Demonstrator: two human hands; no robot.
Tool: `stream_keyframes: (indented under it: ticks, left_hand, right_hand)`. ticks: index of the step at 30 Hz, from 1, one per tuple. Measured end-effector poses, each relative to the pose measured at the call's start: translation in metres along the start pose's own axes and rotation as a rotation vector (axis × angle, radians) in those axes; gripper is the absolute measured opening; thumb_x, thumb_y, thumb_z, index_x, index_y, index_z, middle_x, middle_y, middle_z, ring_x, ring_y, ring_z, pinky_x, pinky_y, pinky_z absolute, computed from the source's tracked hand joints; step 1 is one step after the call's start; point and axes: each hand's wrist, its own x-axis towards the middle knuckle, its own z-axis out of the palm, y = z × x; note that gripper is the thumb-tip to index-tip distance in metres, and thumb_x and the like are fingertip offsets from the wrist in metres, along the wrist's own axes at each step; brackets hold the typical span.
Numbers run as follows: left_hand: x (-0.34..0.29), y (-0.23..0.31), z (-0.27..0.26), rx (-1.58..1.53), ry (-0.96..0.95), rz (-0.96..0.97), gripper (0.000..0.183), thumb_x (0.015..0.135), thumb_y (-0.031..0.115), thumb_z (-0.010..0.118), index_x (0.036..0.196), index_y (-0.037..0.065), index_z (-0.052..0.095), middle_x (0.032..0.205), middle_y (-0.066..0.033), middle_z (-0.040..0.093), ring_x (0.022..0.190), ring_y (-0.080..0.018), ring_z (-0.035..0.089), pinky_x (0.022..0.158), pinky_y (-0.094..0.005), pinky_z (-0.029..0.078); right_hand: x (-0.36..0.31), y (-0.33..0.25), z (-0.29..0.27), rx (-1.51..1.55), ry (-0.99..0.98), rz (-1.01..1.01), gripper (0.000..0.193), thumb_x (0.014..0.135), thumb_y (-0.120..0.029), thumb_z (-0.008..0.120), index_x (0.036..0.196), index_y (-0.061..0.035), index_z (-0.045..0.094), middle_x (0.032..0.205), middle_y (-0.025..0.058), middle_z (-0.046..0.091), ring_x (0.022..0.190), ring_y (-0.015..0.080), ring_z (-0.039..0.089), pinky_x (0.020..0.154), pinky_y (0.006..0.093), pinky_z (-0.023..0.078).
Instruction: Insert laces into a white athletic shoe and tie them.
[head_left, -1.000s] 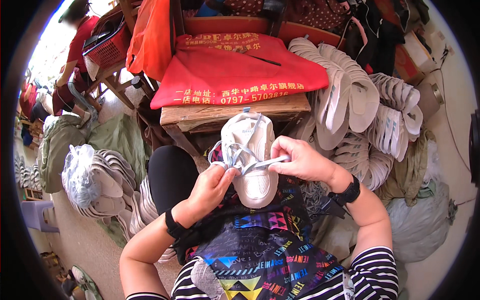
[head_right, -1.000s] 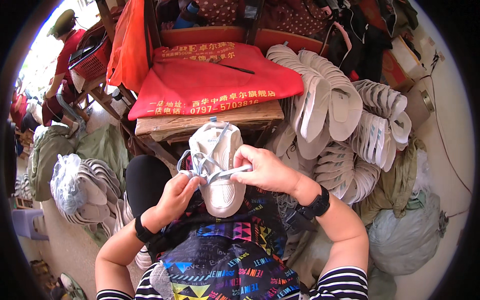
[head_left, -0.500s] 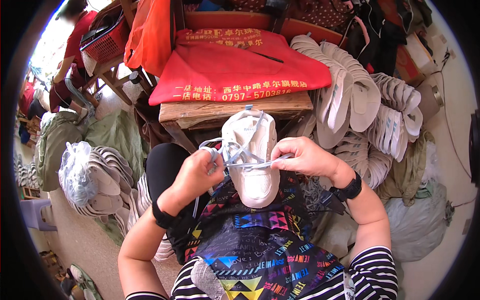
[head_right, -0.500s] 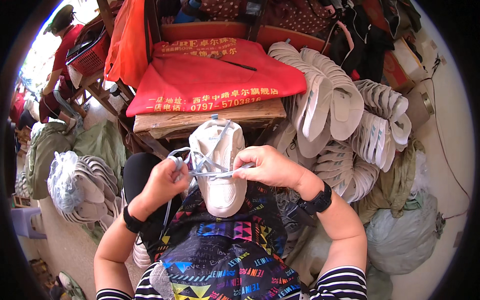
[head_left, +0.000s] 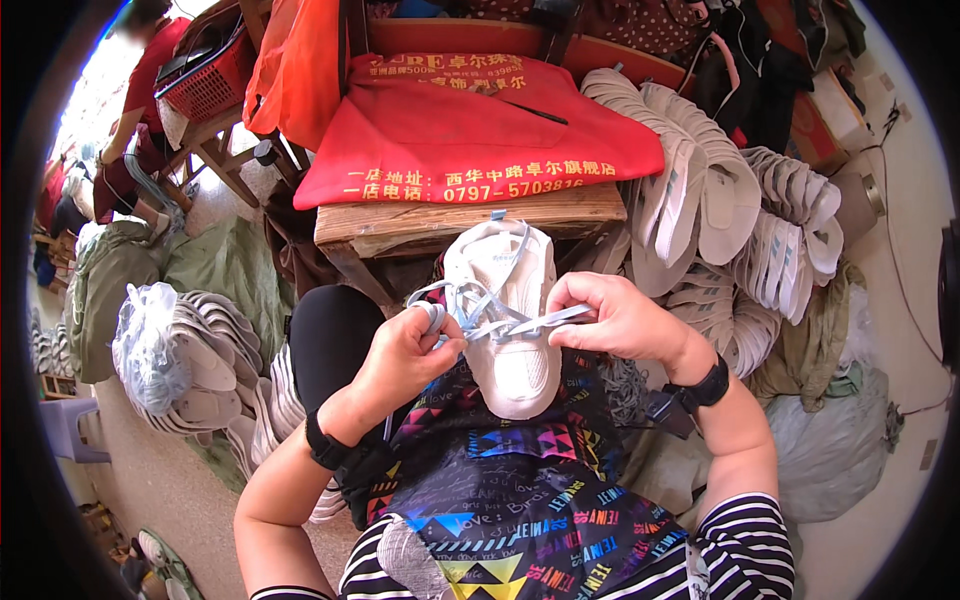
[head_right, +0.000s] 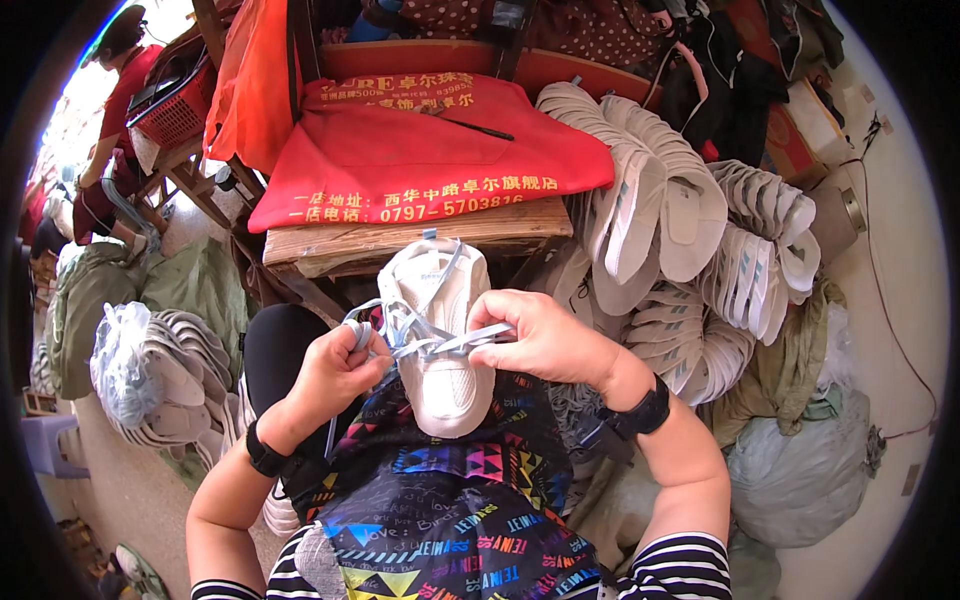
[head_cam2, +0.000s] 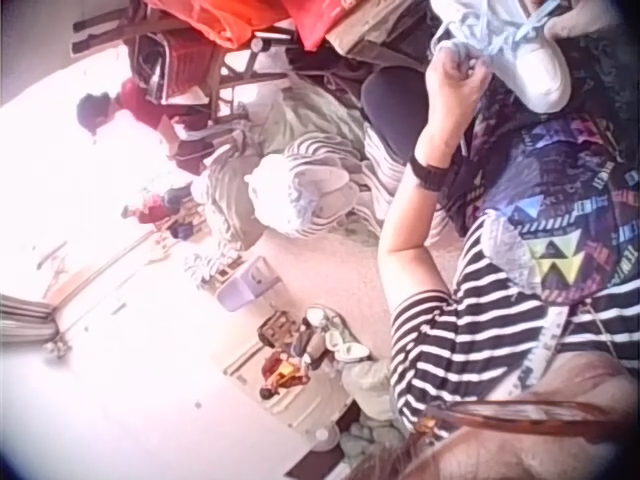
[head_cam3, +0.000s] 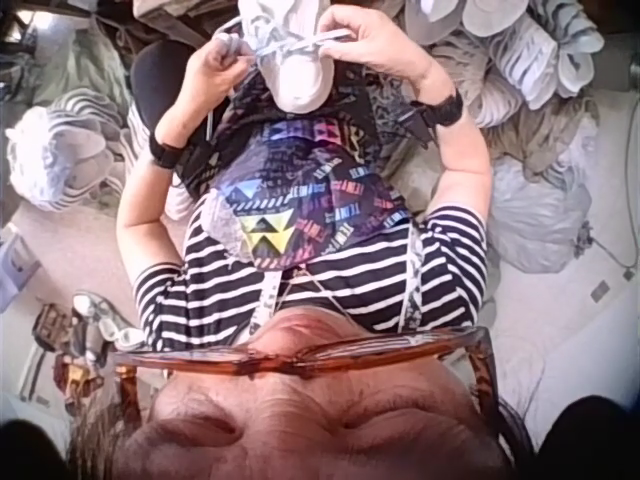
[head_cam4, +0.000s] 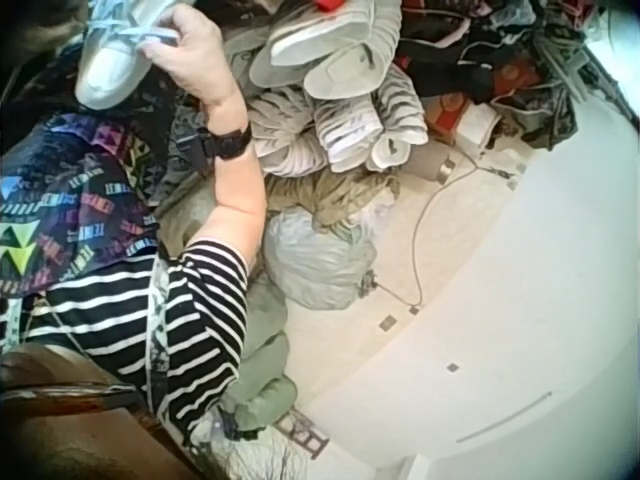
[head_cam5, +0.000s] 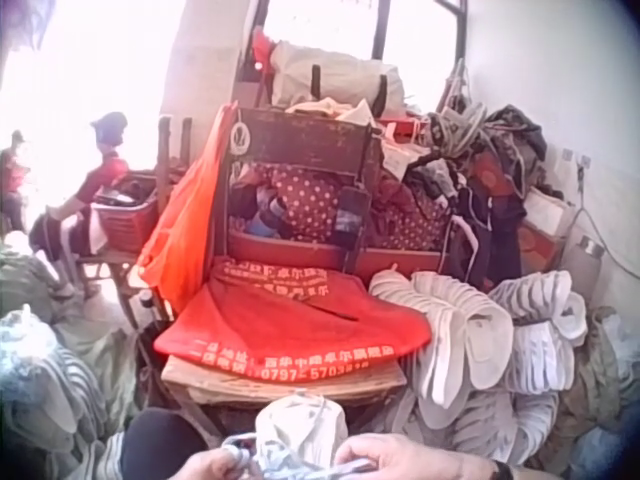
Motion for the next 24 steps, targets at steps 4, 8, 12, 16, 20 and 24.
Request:
stream_keyframes:
  ticks: [4,8,12,16,20,24]
  left_hand:
    - [0.002,0.012,-0.009,-0.053,-0.034,-0.076,0.008,0.083,0.002,0.067,0.080,0.001,0.060,0.063,0.0068,0.036,0.058,-0.0038,0.033,0.052,-0.0231,0.034]
    - [0.013,0.015,-0.019,-0.100,-0.032,0.028,0.009,0.095,0.009,0.063,0.091,0.000,0.063,0.072,0.0088,0.047,0.067,0.0001,0.038,0.062,-0.0196,0.036]
    - [0.026,0.053,-0.034,-0.197,-0.068,-0.067,0.043,0.106,0.034,0.042,0.075,0.007,0.054,0.067,0.0047,0.046,0.060,-0.0049,0.036,0.056,-0.0216,0.030]
    - [0.049,0.090,-0.047,-0.259,-0.039,0.089,0.045,0.106,0.032,0.038,0.068,0.009,0.044,0.061,0.0024,0.037,0.054,-0.0083,0.033,0.052,-0.0253,0.027]
    - [0.063,0.151,-0.054,-0.607,-0.149,0.169,0.045,0.105,0.029,0.042,0.064,0.010,0.037,0.058,0.0017,0.033,0.052,-0.0093,0.034,0.051,-0.0259,0.025]
    - [0.048,0.214,-0.102,-0.563,-0.147,0.561,0.028,0.103,0.015,0.038,0.076,0.012,0.044,0.068,-0.0004,0.041,0.046,-0.0078,0.033,0.054,-0.0228,0.032]
  right_hand:
    - [-0.003,0.002,-0.009,-0.206,0.031,-0.031,0.023,0.082,-0.012,0.074,0.098,-0.0045,0.060,0.090,0.0060,0.054,0.078,0.0155,0.057,0.072,0.0303,0.048]
    - [-0.010,0.004,0.000,-0.499,0.311,-0.141,0.029,0.080,-0.009,0.072,0.104,-0.0058,0.058,0.101,0.0083,0.053,0.078,0.0210,0.059,0.071,0.0345,0.050]
    - [-0.015,-0.006,0.026,-0.615,0.215,-0.692,0.025,0.077,-0.011,0.075,0.097,-0.0045,0.061,0.101,0.0102,0.059,0.084,0.0275,0.061,0.073,0.0379,0.051]
    - [-0.021,0.007,0.056,-0.762,-0.033,-0.653,0.029,0.077,-0.015,0.069,0.103,-0.0036,0.063,0.107,0.0090,0.061,0.104,0.0261,0.060,0.089,0.0369,0.047]
    - [-0.027,0.021,0.061,-0.793,-0.051,-0.614,0.033,0.079,-0.014,0.067,0.109,-0.0015,0.065,0.118,0.0097,0.062,0.113,0.0240,0.057,0.094,0.0379,0.043]
    - [-0.030,0.026,0.063,-0.864,-0.021,-0.678,0.035,0.079,-0.013,0.066,0.111,-0.0011,0.065,0.123,0.0108,0.062,0.116,0.0232,0.056,0.093,0.0375,0.044]
